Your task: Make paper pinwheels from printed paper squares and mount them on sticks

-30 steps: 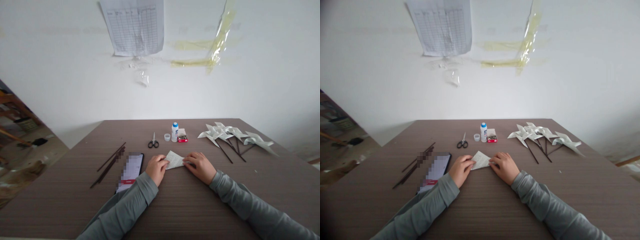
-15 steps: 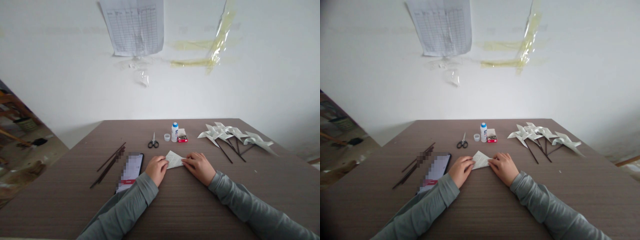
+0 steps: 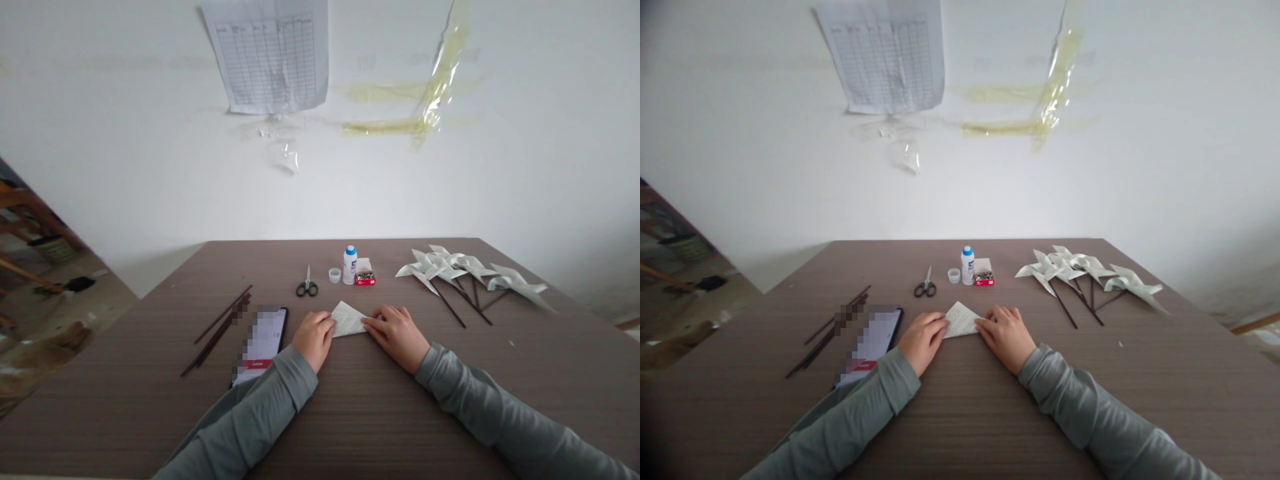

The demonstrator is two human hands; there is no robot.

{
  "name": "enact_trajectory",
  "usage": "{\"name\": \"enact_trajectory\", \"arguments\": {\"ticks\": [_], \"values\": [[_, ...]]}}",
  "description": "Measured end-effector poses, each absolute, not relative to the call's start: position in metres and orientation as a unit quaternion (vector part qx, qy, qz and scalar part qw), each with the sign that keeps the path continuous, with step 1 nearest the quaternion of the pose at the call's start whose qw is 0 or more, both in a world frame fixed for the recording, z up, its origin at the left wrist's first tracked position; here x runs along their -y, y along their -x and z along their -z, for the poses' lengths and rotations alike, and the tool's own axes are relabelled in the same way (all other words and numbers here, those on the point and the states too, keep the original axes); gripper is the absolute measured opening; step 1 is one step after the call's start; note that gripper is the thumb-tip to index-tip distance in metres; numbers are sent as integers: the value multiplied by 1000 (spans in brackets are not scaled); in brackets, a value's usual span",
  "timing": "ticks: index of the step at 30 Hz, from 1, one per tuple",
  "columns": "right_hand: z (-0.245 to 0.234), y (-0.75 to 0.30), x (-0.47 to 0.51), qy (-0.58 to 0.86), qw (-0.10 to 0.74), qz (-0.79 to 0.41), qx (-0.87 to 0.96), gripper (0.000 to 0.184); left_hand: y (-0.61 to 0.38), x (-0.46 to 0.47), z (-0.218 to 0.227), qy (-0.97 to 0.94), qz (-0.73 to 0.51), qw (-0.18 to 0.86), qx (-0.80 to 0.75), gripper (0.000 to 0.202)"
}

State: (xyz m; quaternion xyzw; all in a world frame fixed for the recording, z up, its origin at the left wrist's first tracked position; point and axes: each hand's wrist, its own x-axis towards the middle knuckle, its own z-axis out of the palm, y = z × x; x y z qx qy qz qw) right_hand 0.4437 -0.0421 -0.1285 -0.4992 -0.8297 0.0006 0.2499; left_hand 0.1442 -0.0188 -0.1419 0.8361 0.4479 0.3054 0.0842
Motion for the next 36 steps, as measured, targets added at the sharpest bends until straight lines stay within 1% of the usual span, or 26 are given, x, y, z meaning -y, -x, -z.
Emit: {"name": "enact_trajectory", "arguments": {"ticks": [5, 10, 14, 18, 23, 26, 28, 32, 34, 36], "values": [[124, -441, 44, 510, 256, -17, 821, 31, -144, 17, 142, -836, -297, 80, -454, 33], [123, -441, 45, 508, 241, -16, 827, 31, -147, 16, 139, -844, -270, 77, -457, 36], [124, -441, 45, 507, 234, 1, 830, 32, -151, 17, 133, -846, -249, 79, -464, 34], [126, -438, 46, 506, 228, 31, 831, 30, -155, 19, 126, -840, -244, 79, -477, 25], [130, -424, 46, 530, 250, 64, 808, 22, -159, 20, 122, -847, -208, 54, -486, 10], [135, -413, 43, 553, 254, 82, 789, 23, -160, 20, 123, -850, -202, 48, -484, 8], [139, -408, 42, 563, 256, 93, 780, 27, -160, 20, 123, -851, -204, 48, -482, 9], [148, -408, 40, 565, 289, 93, 767, 27, -159, 19, 121, -848, -201, 64, -487, 28], [151, -412, 40, 562, 306, 86, 763, 23, -159, 19, 120, -843, -199, 79, -494, 30], [151, -418, 41, 575, 306, 74, 755, 22, -160, 20, 120, -837, -208, 88, -499, 29]]}}
